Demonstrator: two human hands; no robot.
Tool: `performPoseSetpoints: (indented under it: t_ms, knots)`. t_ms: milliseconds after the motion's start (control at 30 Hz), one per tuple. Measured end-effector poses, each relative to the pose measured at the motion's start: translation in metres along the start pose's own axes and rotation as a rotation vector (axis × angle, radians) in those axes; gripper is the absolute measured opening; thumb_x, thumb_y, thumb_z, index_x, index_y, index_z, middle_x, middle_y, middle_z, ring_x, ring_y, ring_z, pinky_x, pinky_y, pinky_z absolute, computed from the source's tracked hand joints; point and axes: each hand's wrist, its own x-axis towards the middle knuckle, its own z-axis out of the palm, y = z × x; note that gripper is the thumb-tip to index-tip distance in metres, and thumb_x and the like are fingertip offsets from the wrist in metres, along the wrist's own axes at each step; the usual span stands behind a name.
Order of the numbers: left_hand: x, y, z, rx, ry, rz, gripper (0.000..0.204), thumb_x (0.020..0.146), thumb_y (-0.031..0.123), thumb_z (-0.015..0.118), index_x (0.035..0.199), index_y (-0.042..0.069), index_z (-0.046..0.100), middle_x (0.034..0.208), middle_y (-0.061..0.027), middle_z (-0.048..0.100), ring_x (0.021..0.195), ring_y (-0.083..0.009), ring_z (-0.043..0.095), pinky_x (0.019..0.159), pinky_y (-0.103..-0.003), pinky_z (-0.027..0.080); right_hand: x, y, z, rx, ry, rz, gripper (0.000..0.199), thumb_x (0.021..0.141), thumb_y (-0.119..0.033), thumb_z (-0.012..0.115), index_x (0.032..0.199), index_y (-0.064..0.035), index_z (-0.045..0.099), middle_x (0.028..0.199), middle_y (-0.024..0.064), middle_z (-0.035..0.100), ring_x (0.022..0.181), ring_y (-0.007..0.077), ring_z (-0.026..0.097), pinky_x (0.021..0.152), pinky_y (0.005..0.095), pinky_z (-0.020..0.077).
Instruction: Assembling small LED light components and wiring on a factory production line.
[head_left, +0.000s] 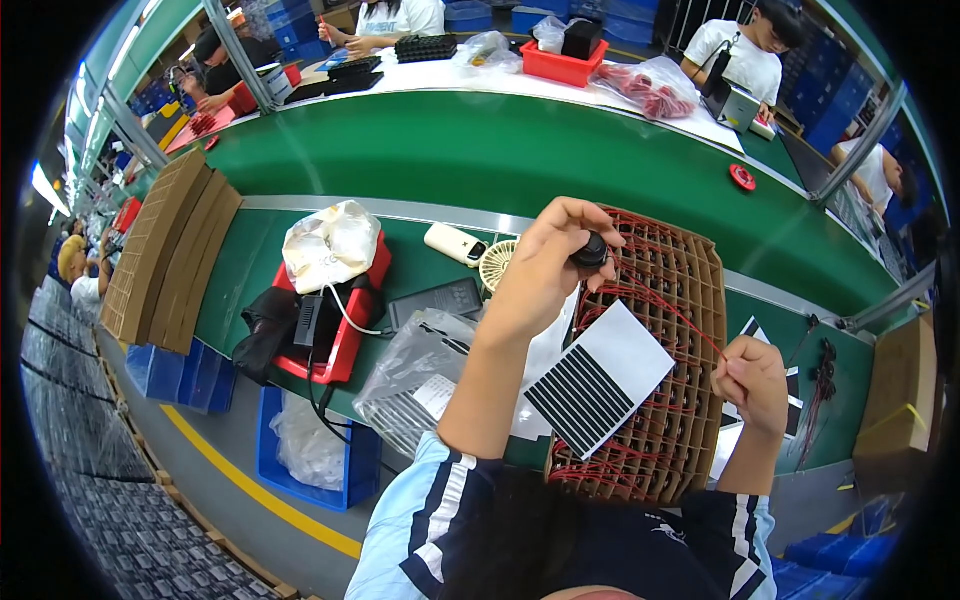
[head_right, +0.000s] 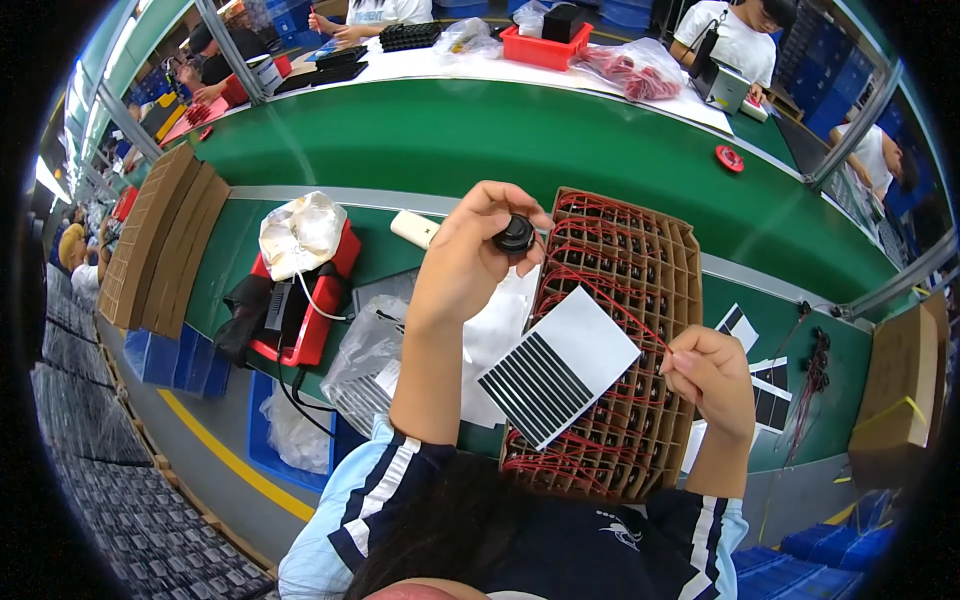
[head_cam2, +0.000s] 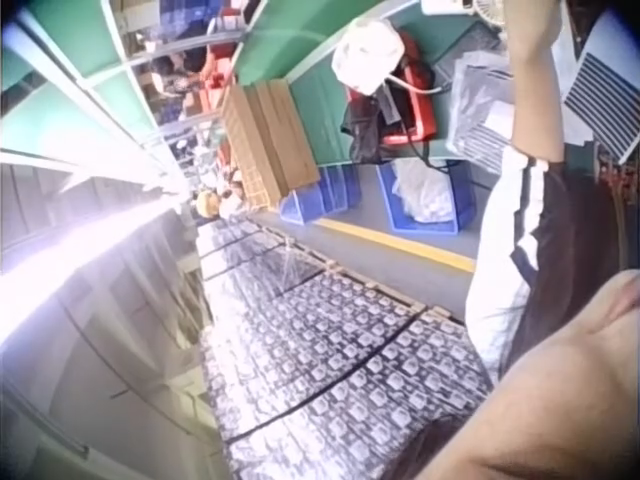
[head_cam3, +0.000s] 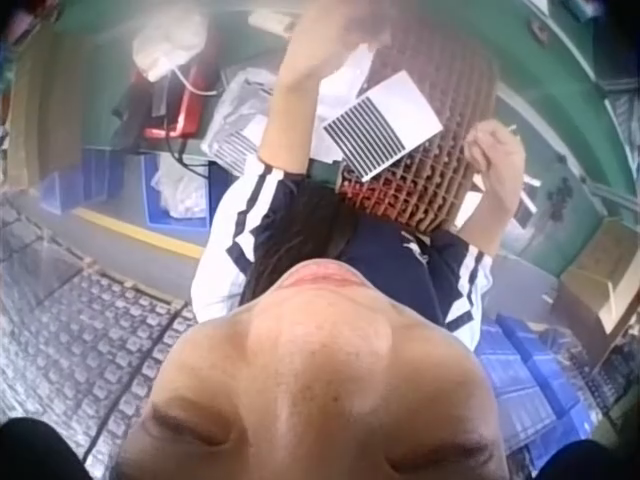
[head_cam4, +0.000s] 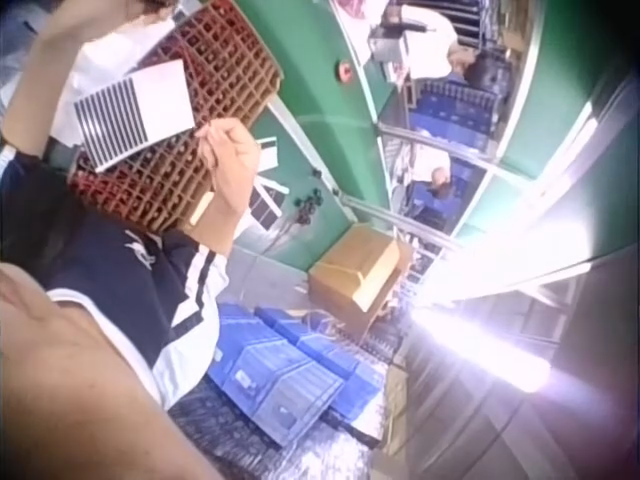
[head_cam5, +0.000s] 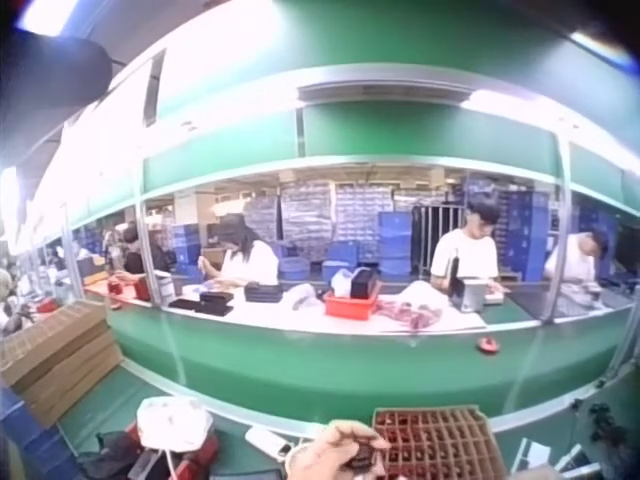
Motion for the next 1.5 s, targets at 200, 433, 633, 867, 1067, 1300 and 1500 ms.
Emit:
performPoseSetpoints:
  t_ms: [200,433,633,867,1067,1300,1500]
  knots:
    - [-0.003,0.003,0.004,0.082,-0.043,-0.052,0.009,0.085,0.003,0.038,0.094,0.005,0.040,0.079,-0.0069,0.051,0.059,-0.0117,0.049,0.051,-0.022,0.039,0.003,0.000,0.005,-0.127,0.028,0.002,0.017,0.082,-0.010,0.047,0.071,0.0033,0.050,0.043,-0.0006,0.036,0.034,0.0040,0.026,0.038,0.0208,0.0234]
    - [-0.003,0.003,-0.001,0.032,-0.021,-0.007,0.009,0.084,0.002,0.038,0.091,0.007,0.037,0.078,-0.0065,0.051,0.056,-0.0107,0.047,0.050,-0.021,0.038,0.004,0.002,0.006,-0.131,0.027,0.027,0.017,0.081,-0.009,0.047,0.071,0.0036,0.050,0.045,-0.0003,0.037,0.036,0.0044,0.027,0.039,0.0205,0.0244]
    - [-0.005,0.007,0.002,0.086,-0.009,-0.075,0.011,0.084,0.002,0.039,0.094,0.008,0.037,0.079,-0.0070,0.051,0.056,-0.0101,0.046,0.050,-0.021,0.038,0.010,0.002,0.004,-0.164,0.026,0.039,0.015,0.083,-0.009,0.048,0.075,0.0030,0.053,0.050,-0.0006,0.043,0.042,0.0025,0.034,0.040,0.0171,0.0236]
    - [-0.005,0.003,0.005,0.156,-0.064,-0.097,0.020,0.085,0.005,0.043,0.104,0.006,0.038,0.081,-0.0088,0.052,0.063,-0.0114,0.046,0.055,-0.021,0.037,0.017,0.003,-0.003,-0.219,0.061,0.038,0.016,0.083,-0.010,0.047,0.074,0.0016,0.053,0.048,-0.0015,0.043,0.040,0.0021,0.033,0.038,0.0163,0.0238]
    - [-0.004,0.001,0.001,0.104,-0.056,-0.020,0.014,0.087,0.006,0.042,0.101,0.006,0.038,0.080,-0.0059,0.051,0.060,-0.0082,0.047,0.052,-0.018,0.039,0.019,0.006,-0.012,-0.223,0.130,0.053,0.018,0.085,-0.012,0.046,0.074,0.0002,0.051,0.047,0.0000,0.043,0.038,0.0034,0.034,0.036,0.0166,0.0241]
    - [0.000,0.003,0.002,0.113,0.041,0.000,0.016,0.086,0.008,0.045,0.101,0.007,0.040,0.077,-0.0079,0.051,0.057,-0.0117,0.046,0.051,-0.020,0.035,0.017,0.007,-0.022,-0.194,0.148,-0.011,0.018,0.085,-0.012,0.046,0.071,-0.0011,0.049,0.048,0.0006,0.043,0.039,0.0045,0.035,0.037,0.0173,0.0264]
    - [-0.001,0.002,0.003,0.099,0.052,0.030,0.015,0.086,0.007,0.046,0.100,0.006,0.040,0.076,-0.0083,0.051,0.057,-0.0118,0.045,0.051,-0.020,0.036,0.016,0.006,-0.020,-0.201,0.154,-0.011,0.018,0.085,-0.012,0.047,0.071,-0.0010,0.049,0.048,0.0004,0.043,0.039,0.0044,0.034,0.037,0.0173,0.0262]
